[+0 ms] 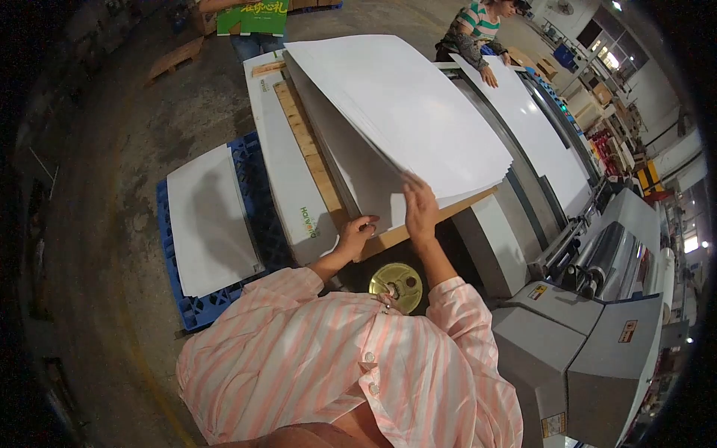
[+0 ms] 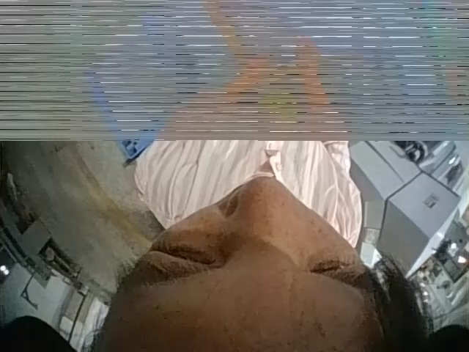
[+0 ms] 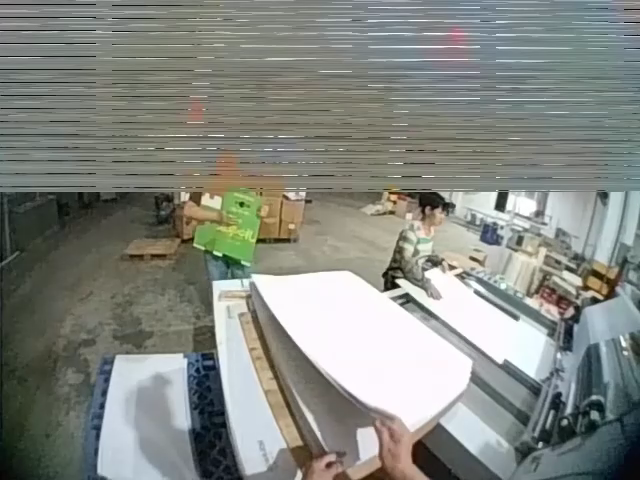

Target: The recorder and a coworker are feeding large white sheets of paper or material into an industrial lamination or coating machine.

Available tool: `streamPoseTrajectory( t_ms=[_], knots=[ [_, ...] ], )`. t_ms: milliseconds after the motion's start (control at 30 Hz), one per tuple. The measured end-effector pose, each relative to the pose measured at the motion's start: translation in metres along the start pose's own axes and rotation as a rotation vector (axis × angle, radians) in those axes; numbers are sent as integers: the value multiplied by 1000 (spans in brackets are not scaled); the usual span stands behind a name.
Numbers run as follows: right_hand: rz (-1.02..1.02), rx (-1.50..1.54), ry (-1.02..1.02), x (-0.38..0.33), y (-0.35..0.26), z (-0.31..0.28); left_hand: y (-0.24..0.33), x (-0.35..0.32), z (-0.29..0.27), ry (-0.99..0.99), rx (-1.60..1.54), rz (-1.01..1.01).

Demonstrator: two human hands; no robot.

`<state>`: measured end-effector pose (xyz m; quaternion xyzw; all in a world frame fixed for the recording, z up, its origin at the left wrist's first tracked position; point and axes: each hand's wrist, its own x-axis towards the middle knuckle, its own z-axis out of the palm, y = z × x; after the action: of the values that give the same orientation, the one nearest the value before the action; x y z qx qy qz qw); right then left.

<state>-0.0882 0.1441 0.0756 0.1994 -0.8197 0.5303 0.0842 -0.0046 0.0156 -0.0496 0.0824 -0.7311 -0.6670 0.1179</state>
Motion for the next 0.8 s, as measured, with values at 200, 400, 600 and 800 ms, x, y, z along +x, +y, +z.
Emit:
streamPoseTrajectory(
  t_ms=[200,400,600,800],
  knots=[
    [-193,-263,-383,-32,39,16,-13,6,2,44,60,112],
    [-569,-596,-332,-23,21,8,7,9,-13,76,-712,-215],
    [-545,-625,-391,-19,-4,0,12,21,-19,34,-738,-295],
    [-373,-675,-328,-32,8,10,15,22,-19,24,-743,-307]
  ],
)
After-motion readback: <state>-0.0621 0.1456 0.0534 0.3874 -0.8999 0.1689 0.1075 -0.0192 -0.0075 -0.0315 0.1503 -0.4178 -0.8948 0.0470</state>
